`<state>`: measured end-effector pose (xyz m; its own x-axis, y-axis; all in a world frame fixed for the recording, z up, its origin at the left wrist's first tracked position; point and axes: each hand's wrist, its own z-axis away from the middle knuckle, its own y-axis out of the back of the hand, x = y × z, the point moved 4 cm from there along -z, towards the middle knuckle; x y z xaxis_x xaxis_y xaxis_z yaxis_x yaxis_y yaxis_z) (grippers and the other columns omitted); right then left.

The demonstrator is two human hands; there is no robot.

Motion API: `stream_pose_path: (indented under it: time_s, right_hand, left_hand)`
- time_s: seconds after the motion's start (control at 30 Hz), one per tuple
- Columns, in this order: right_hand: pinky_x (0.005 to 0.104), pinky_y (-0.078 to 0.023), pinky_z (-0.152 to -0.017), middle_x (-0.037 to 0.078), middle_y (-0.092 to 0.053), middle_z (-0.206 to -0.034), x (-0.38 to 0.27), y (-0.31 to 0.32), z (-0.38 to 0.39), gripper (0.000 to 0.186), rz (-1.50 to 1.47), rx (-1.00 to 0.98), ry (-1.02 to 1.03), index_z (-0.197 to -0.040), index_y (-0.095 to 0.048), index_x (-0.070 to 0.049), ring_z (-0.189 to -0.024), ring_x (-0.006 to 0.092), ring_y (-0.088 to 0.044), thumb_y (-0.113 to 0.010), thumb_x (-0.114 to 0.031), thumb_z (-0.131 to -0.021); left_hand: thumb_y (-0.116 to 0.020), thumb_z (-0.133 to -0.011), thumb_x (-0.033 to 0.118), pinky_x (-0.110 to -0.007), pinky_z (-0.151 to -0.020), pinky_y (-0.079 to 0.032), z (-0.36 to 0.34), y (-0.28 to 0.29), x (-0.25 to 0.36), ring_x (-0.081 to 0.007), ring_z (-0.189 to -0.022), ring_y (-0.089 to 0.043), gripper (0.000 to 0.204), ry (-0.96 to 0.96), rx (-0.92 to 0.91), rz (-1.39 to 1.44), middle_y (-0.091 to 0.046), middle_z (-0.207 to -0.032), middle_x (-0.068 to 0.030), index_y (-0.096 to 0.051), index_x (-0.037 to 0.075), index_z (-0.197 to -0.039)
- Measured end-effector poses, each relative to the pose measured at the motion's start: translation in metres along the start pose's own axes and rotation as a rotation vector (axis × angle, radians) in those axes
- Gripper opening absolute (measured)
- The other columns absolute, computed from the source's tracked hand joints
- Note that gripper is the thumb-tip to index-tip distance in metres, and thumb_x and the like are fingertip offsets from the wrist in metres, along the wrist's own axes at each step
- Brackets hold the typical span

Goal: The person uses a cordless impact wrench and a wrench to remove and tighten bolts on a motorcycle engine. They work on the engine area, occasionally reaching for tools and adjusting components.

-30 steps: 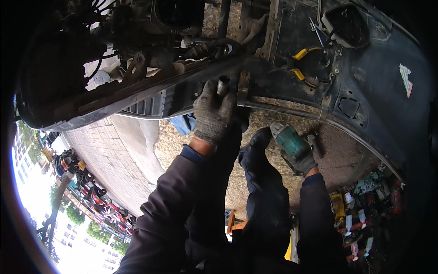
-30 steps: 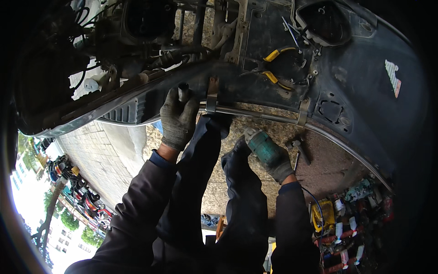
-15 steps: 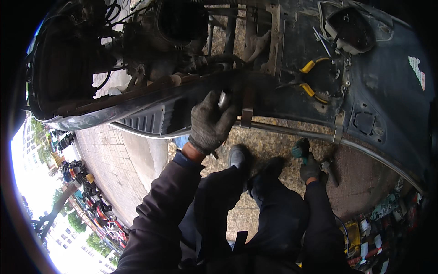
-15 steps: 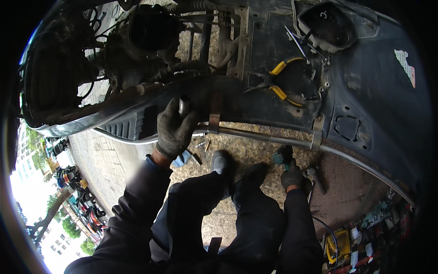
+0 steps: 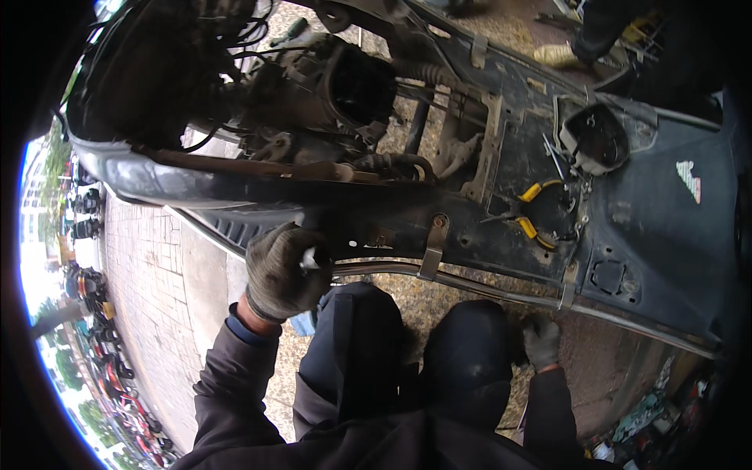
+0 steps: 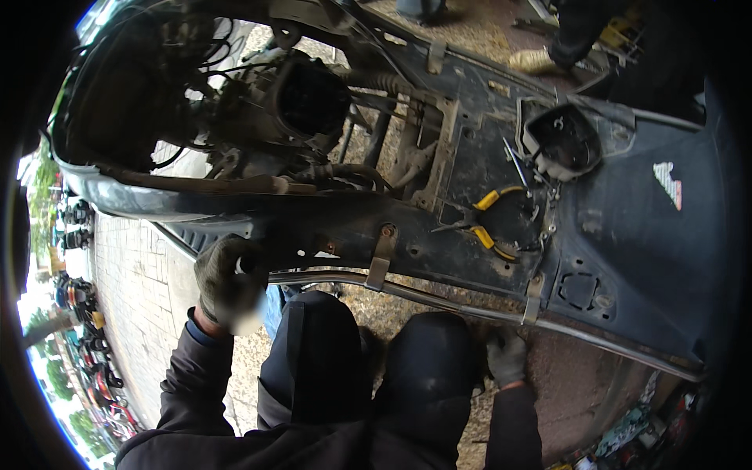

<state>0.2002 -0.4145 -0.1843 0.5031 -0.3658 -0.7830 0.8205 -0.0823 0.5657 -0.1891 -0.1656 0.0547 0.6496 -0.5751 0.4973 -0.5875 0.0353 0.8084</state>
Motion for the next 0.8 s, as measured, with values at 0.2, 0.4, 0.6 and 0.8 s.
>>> stream_pose_path:
  time_s: [0.2, 0.4, 0.6, 0.8]
  right_hand:
    - [0.0287, -0.043, -0.047, 0.009, -0.059, -0.061, -0.244, 0.038, -0.084, 0.018, -0.313, -0.168, 0.501, -0.090, -0.067, 0.000, -0.053, 0.0122, -0.057, -0.062, -0.017, -0.091]
    - [0.0378, -0.051, -0.078, 0.016, -0.070, -0.091, -0.338, -0.042, -0.249, 0.031, 0.020, -0.157, 0.419, -0.099, -0.066, -0.001, -0.090, 0.0268, -0.068, -0.059, -0.029, -0.089]
    - [0.0400, -0.050, -0.084, 0.021, -0.069, -0.098, -0.360, -0.101, -0.303, 0.033, 0.090, -0.237, 0.468, -0.107, -0.067, -0.002, -0.094, 0.0335, -0.066, -0.064, -0.028, -0.086]
    - [0.0422, -0.051, -0.084, 0.023, -0.067, -0.099, -0.359, -0.107, -0.316, 0.035, 0.357, -0.284, 0.524, -0.104, -0.067, -0.003, -0.094, 0.0382, -0.064, -0.060, -0.033, -0.088]
  left_hand:
    - [-0.066, -0.080, 0.011, -0.039, -0.066, -0.051, 0.006, 0.001, -0.032, -0.0380, -0.073, -0.066, 0.027, 0.146, 0.220, 0.164, -0.064, -0.081, -0.0196, -0.062, 0.002, -0.105]
    - [-0.063, -0.081, 0.008, -0.034, -0.070, -0.050, 0.014, -0.006, -0.038, -0.0278, -0.078, -0.067, 0.027, 0.183, 0.232, -0.044, -0.068, -0.088, -0.0161, -0.061, -0.001, -0.106]
    - [-0.065, -0.076, 0.009, -0.038, -0.065, -0.051, 0.012, -0.007, -0.038, -0.0387, -0.072, -0.065, 0.027, 0.164, 0.283, 0.013, -0.065, -0.079, -0.0203, -0.062, 0.001, -0.102]
    - [-0.065, -0.076, 0.009, -0.038, -0.065, -0.051, 0.014, -0.005, -0.038, -0.0375, -0.072, -0.066, 0.027, 0.187, 0.268, 0.046, -0.065, -0.080, -0.0194, -0.062, 0.000, -0.101]
